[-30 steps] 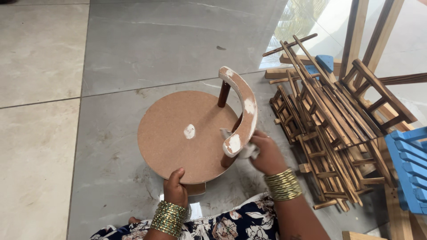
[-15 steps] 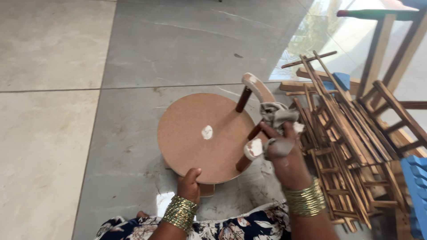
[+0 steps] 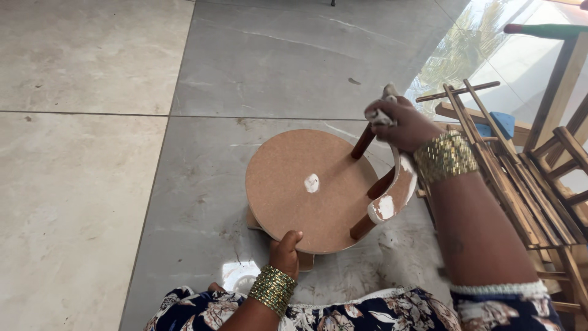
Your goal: The person sits on the floor and wipes a small wooden chair with a cloth, cleaning the round seat and the backrest. They rotate and reposition the chair repeatedly, then flip it over to wipe the underside and legs.
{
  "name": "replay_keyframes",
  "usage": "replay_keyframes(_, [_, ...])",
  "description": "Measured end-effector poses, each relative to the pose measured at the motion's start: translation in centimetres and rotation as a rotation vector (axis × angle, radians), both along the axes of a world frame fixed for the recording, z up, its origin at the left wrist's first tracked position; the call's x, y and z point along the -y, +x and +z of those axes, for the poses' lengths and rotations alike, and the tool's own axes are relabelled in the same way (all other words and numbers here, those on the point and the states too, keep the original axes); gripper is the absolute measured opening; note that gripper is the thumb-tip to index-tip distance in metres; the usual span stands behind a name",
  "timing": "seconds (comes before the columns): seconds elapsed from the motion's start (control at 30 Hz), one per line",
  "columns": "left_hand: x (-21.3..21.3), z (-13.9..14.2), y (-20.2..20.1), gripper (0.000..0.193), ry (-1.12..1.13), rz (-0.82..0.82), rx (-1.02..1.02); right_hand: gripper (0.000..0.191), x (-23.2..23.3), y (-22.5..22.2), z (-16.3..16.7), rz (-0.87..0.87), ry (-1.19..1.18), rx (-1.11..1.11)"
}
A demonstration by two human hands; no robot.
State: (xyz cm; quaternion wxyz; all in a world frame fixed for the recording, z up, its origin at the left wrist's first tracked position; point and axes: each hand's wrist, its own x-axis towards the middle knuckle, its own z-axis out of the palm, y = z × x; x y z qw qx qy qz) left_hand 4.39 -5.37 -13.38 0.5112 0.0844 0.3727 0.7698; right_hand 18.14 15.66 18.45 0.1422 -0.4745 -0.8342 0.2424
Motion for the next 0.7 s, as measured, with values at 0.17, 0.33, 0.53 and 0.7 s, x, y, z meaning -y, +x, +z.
replay_keyframes(0.17, [0.0, -0.2, 0.5, 0.045, 0.055, 0.039, -0.081, 0.064, -1.7, 1.6, -1.4, -0.168, -0.308, -0.397])
replay_keyframes(0.33, [0.3, -0.3, 0.6, 0.043, 0.018, 0.061, -0.140, 0.060, 2.9, 3.9, -4.0, -0.373, -0.258, -0.650])
replay_keyframes(0.53, [0.5, 0.0, 0.5, 0.042, -0.058, 0.075, -0.207, 0.044, 11.2, 5.9, -6.9, -0.425, 0.287, -0.326])
replay_keyframes(0.7, [0.5, 0.3, 0.6, 0.042, -0.076, 0.103, -0.177, 0.041, 19.1, 5.2, -8.6, -0.327, 0.348, -0.456])
